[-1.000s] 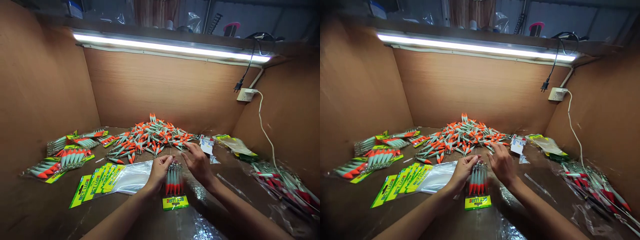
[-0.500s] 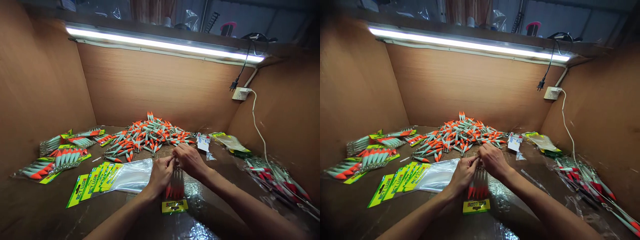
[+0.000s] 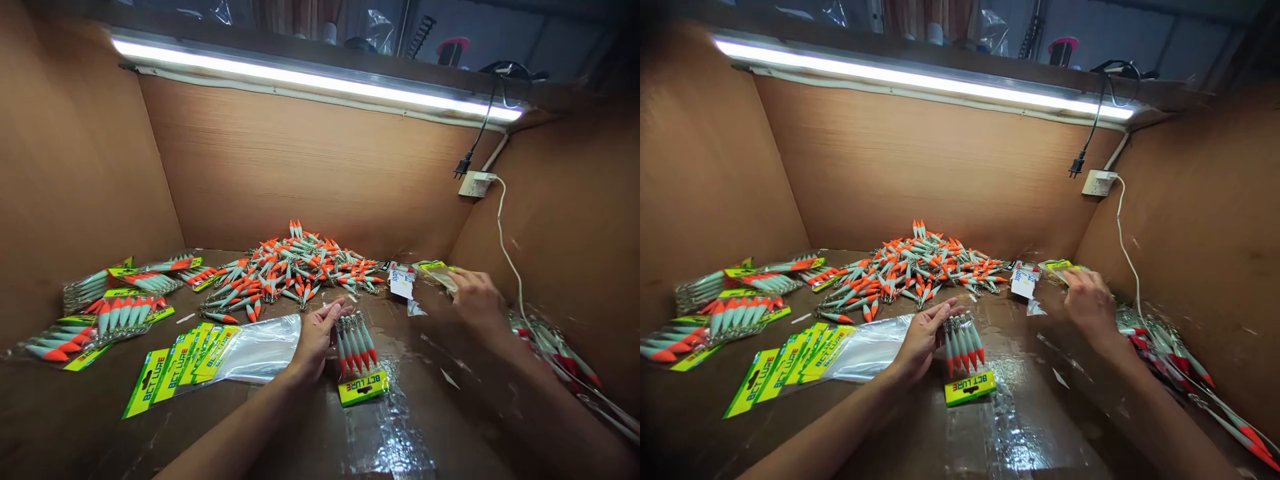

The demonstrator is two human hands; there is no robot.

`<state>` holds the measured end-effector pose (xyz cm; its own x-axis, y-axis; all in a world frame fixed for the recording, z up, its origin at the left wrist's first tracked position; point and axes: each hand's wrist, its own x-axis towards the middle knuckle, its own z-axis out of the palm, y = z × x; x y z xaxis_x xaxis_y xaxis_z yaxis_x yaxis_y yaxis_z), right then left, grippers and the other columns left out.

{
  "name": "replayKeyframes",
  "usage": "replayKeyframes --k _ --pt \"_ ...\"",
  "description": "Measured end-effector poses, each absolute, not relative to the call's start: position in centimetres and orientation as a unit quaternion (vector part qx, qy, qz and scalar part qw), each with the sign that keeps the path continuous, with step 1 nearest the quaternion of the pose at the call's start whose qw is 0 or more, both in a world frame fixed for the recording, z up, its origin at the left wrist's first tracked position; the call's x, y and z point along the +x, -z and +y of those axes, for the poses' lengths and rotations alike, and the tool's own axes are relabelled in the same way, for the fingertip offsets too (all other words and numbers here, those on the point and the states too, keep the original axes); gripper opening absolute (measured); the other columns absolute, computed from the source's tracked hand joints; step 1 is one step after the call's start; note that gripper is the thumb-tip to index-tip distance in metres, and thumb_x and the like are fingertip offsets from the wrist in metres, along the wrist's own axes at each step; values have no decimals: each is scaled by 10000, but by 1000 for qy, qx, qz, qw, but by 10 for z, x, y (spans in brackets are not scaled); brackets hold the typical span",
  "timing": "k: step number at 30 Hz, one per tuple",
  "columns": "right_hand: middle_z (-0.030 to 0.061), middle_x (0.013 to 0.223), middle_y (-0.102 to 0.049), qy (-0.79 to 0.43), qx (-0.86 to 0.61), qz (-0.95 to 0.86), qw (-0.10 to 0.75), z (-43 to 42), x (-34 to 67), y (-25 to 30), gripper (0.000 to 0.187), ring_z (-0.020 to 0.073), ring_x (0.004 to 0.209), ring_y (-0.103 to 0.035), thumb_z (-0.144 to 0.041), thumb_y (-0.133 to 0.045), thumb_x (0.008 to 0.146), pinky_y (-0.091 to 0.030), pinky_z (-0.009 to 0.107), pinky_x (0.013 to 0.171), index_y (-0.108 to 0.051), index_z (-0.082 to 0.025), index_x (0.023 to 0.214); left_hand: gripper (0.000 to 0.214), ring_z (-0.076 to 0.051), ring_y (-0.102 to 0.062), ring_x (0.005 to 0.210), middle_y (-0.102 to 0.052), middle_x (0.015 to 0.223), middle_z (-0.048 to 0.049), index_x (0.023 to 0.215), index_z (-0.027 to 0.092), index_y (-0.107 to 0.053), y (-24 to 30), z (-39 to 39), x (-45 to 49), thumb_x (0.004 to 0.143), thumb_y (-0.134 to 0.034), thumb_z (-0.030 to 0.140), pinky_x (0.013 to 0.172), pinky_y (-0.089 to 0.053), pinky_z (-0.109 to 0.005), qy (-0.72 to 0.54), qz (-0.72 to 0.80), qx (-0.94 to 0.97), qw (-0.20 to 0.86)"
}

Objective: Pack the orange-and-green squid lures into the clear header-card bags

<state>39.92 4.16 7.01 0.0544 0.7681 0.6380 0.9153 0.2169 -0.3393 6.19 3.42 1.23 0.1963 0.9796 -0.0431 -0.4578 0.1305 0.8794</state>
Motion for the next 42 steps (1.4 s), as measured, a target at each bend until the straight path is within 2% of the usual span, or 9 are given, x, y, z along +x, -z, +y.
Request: replayKeyframes --k 6,11,15,22,30,32,37,40,42 --pt "85 1127 -730 -298 -502 -726 364 24 320 -56 409 256 997 -656 -446 -555 915 -506 373 850 -701 -203 1208 525 -234 -701 942 -740 1123 -152 1225 143 -680 -5 31 71 804 -765 445 702 -534 -273 -497 328 423 683" --pt "61 885 -747 -465 -424 -687 364 30 266 -37 414 179 766 -624 -509 -720 796 -465 290 708 -764 -136 968 568 -195 -682 788 -766 964 -116 1192 132 -704 -3 34 70 780 -757 520 689 -500 -271 -459 330 502 654" --pt "26 715 -701 -471 -436 -663 384 36 266 -24 360 140 656 -553 -474 -790 725 -401 258 628 -781 -126 818 479 -167 -640 710 -761 904 -103 1048 123 -768 -8 44 55 755 -774 503 646 -456 -251 -397 348 602 599" --pt "58 832 -766 -518 -432 -658 336 44 279 -9 371 178 727 -608 -459 -789 719 -432 280 693 -809 -148 920 346 -144 -592 615 -737 724 -64 881 113 -786 3 64 36 719 -795 419 585 -415 -234 -326 379 686 528" --pt "48 880 -787 -397 -440 -750 293 54 288 13 246 209 776 -673 -355 -702 809 -464 284 709 -810 -188 954 281 -212 -683 803 -773 898 -63 973 170 -784 9 64 38 837 -672 389 730 -490 -285 -283 388 793 375" --pt "36 877 -784 -338 -440 -776 299 53 289 16 200 196 770 -677 -304 -679 827 -462 273 708 -811 -206 940 402 -239 -690 917 -762 1038 -72 1112 184 -744 8 62 38 782 -741 416 811 -506 -309 -263 370 806 379" --pt "26 842 -760 -292 -414 -806 306 49 290 18 169 168 750 -670 -223 -661 835 -464 248 700 -804 -206 923 1088 -345 -524 1293 -555 1423 -166 1451 184 -477 11 63 40 489 -945 383 1090 -389 -435 -251 349 817 384" --pt "20 839 -732 -267 -402 -814 323 48 288 19 167 157 759 -659 -173 -658 829 -462 240 702 -795 -208 919 1184 -320 -579 1237 -620 1344 -176 1515 179 -356 16 65 41 501 -949 327 1070 -413 -442 -258 318 797 443" --pt "15 832 -707 -232 -399 -821 335 46 286 19 215 147 750 -642 -133 -638 839 -457 237 691 -789 -225 963 1059 -302 -644 1130 -702 1219 -140 1467 175 -445 18 63 40 541 -936 321 1006 -465 -419 -259 313 793 453"
